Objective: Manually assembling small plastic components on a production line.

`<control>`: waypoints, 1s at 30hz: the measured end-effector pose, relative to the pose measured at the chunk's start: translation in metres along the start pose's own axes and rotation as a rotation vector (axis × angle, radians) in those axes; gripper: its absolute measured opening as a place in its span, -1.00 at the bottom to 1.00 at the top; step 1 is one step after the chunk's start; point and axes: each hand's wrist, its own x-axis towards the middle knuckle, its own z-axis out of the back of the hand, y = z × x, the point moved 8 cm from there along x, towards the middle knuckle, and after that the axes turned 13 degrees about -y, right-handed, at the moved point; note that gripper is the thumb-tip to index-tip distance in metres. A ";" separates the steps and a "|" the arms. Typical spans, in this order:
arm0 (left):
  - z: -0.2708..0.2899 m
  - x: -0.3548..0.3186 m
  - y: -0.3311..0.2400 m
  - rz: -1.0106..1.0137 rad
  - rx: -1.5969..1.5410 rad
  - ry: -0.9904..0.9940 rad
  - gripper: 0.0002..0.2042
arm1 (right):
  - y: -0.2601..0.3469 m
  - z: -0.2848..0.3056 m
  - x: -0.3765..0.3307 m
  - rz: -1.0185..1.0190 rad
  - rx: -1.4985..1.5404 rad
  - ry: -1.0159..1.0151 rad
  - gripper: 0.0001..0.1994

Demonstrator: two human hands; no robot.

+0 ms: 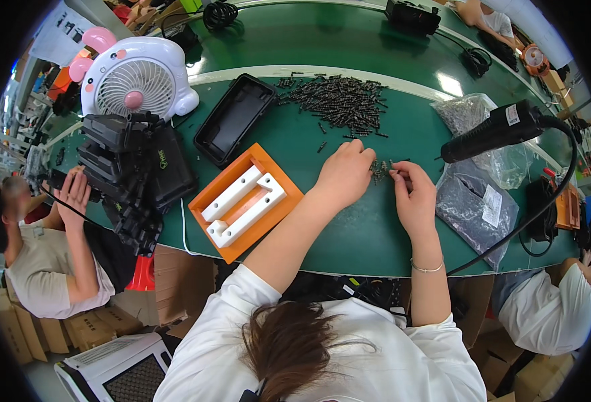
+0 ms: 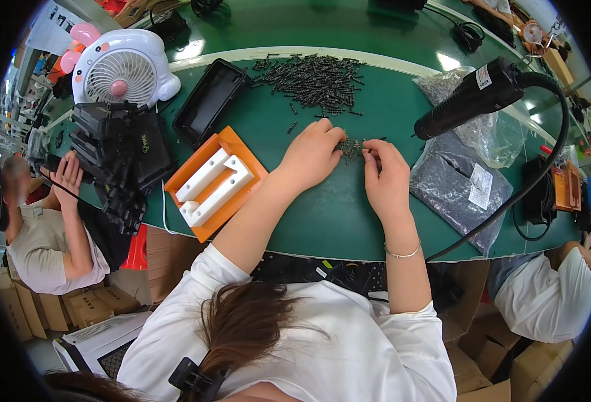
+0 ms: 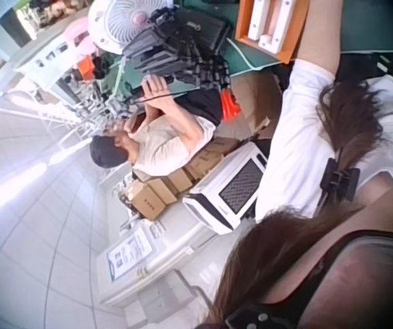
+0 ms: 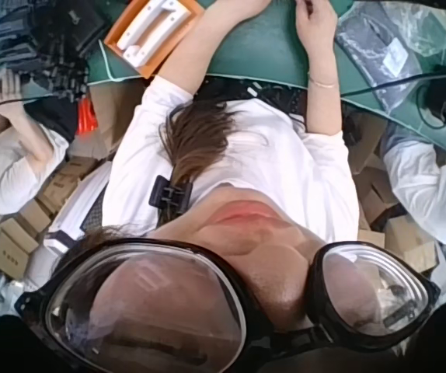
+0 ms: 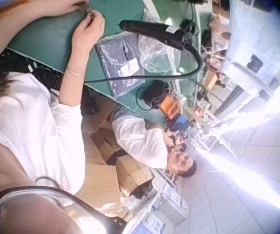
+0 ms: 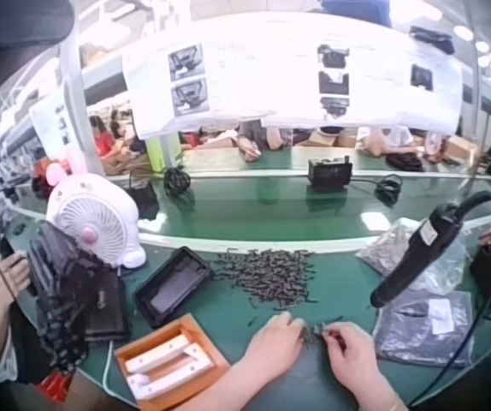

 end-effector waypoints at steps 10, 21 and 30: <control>0.001 0.000 0.000 -0.006 -0.033 -0.007 -0.83 | 0.006 -0.004 -0.003 -0.011 0.105 0.066 -0.84; -0.002 -0.001 -0.001 -0.021 -0.010 -0.016 -0.90 | 0.005 -0.012 -0.006 -0.033 0.114 0.137 -0.84; 0.002 0.002 -0.001 0.011 -0.066 -0.041 -0.92 | -0.001 -0.007 -0.004 -0.079 0.095 0.089 -0.85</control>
